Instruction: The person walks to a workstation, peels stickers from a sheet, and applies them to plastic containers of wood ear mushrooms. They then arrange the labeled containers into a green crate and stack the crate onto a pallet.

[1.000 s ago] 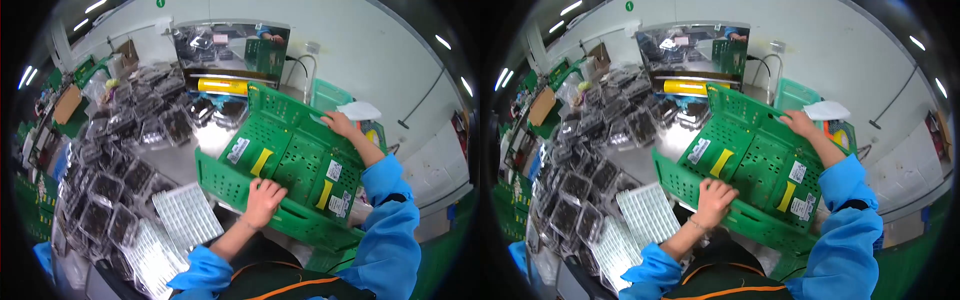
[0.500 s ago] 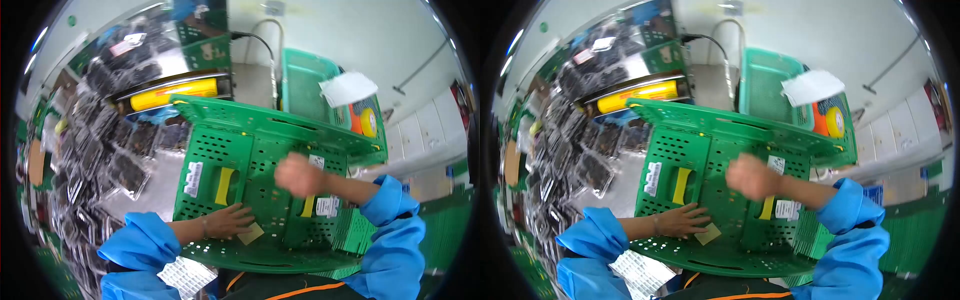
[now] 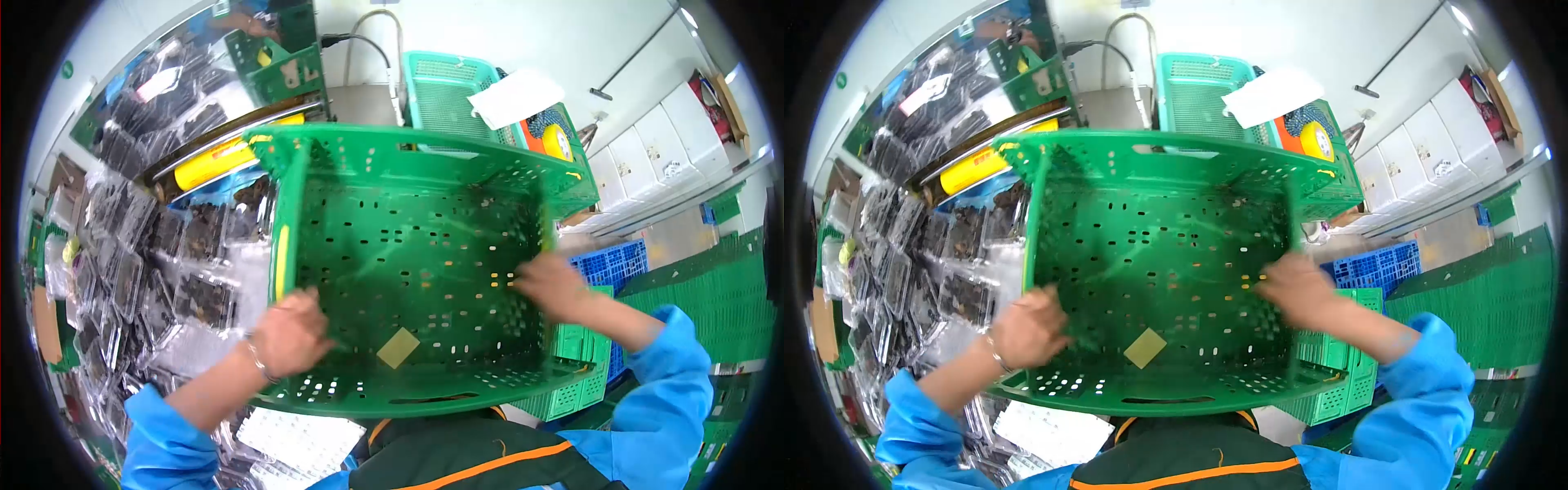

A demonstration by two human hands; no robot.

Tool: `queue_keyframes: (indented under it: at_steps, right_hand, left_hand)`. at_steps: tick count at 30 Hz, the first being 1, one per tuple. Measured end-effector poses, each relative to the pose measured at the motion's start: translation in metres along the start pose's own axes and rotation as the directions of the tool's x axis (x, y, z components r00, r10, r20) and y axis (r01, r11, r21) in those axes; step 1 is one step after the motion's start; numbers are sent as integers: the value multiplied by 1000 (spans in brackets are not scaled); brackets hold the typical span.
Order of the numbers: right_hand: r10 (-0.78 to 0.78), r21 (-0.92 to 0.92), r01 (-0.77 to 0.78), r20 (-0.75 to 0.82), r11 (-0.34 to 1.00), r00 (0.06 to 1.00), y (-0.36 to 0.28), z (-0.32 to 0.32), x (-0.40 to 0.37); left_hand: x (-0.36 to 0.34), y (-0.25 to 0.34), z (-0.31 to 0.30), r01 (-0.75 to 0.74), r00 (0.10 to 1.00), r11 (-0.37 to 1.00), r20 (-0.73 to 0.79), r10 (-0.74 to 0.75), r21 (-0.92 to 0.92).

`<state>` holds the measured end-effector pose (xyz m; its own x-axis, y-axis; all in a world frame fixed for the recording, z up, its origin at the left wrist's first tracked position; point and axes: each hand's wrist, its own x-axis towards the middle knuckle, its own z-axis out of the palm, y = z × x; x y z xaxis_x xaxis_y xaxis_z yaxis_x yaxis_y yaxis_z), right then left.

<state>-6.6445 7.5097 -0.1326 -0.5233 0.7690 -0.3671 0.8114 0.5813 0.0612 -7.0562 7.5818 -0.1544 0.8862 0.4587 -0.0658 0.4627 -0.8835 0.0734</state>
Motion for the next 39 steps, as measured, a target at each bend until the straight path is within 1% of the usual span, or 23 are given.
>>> queue_keyframes:
  at_steps: [1,2,3,4,7,8,10,13,14,16,19,20,22,25,26,28,29,31,32,34,36,38,39]
  right_hand:
    - [100,-40,-108,-163,993,982,14,-1,-25]
    - [442,-130,-438,2,890,897,22,-12,-42]
    - [562,-96,-571,-103,815,820,34,0,-67]
    - [670,-35,-689,-202,723,714,40,10,-80]
    - [540,-47,-562,-222,826,812,17,-38,-47]
    - [510,-44,-535,-245,843,824,8,-63,-28]
    - [135,366,-97,-80,925,988,-28,-102,12]
    - [6,919,88,-97,386,995,-115,-109,111]
    - [32,983,105,-111,152,993,-143,-100,151]
    - [148,966,140,-110,-218,983,-189,-102,217]
    - [201,984,141,-117,-110,973,-211,-105,278]
    - [168,959,255,-233,-125,958,-215,-99,292]
    - [152,949,247,-220,-195,964,-225,-113,296]
    - [88,981,53,-37,-188,995,-221,-121,299]
    - [77,983,55,-42,-177,996,-224,-124,298]
    - [134,989,10,10,-148,991,-227,-131,295]
    - [136,991,-27,44,-130,990,-226,-134,294]
    - [140,995,16,-3,-95,990,-224,-127,296]
    - [139,996,49,-38,-75,990,-224,-123,296]
    - [132,998,10,-2,-59,991,-227,-127,296]
    - [140,999,-19,24,-43,990,-228,-127,299]
    - [210,998,58,-58,7,976,-228,-122,297]
    - [210,999,51,-52,11,976,-231,-125,296]
  left_hand:
    - [-13,-10,-14,164,984,986,66,-164,3]
    - [-27,-24,-35,577,812,810,190,-553,-109]
    - [-61,-52,-37,173,964,861,99,-248,478]
    - [-69,-50,-34,374,903,867,84,-422,330]
    - [-79,-50,-35,394,916,915,-115,-384,82]
    - [-79,-57,-36,463,843,883,-268,-466,-79]
    - [-84,-95,-11,625,476,622,-402,-783,-472]
    - [-76,-178,98,833,282,344,-201,-938,-434]
    - [-58,-184,114,863,215,268,-167,-962,-429]
    - [-42,-178,110,957,215,213,-7,-976,-199]
    - [-19,-183,109,947,112,80,86,-990,-311]
    - [-12,-186,116,938,55,37,42,-998,-344]
    - [-14,-195,121,841,-19,-70,100,-995,-536]
    - [-1,-182,129,847,36,-27,107,-994,-531]
    - [2,-177,130,650,52,-79,148,-988,-756]
    - [0,-184,151,339,-120,-37,-4,-993,-940]
    - [1,-186,156,328,-129,-28,-15,-991,-944]
    - [5,-181,158,86,-410,-283,225,-884,-955]
    - [9,-177,160,69,-425,-297,242,-872,-952]
    - [21,-177,166,-308,-307,-603,676,-670,-736]
    - [28,-184,196,-295,-159,-567,624,-765,-769]
    - [29,-181,172,-111,-237,-546,556,-797,-830]
    - [33,-182,169,-39,-287,-338,334,-898,-940]
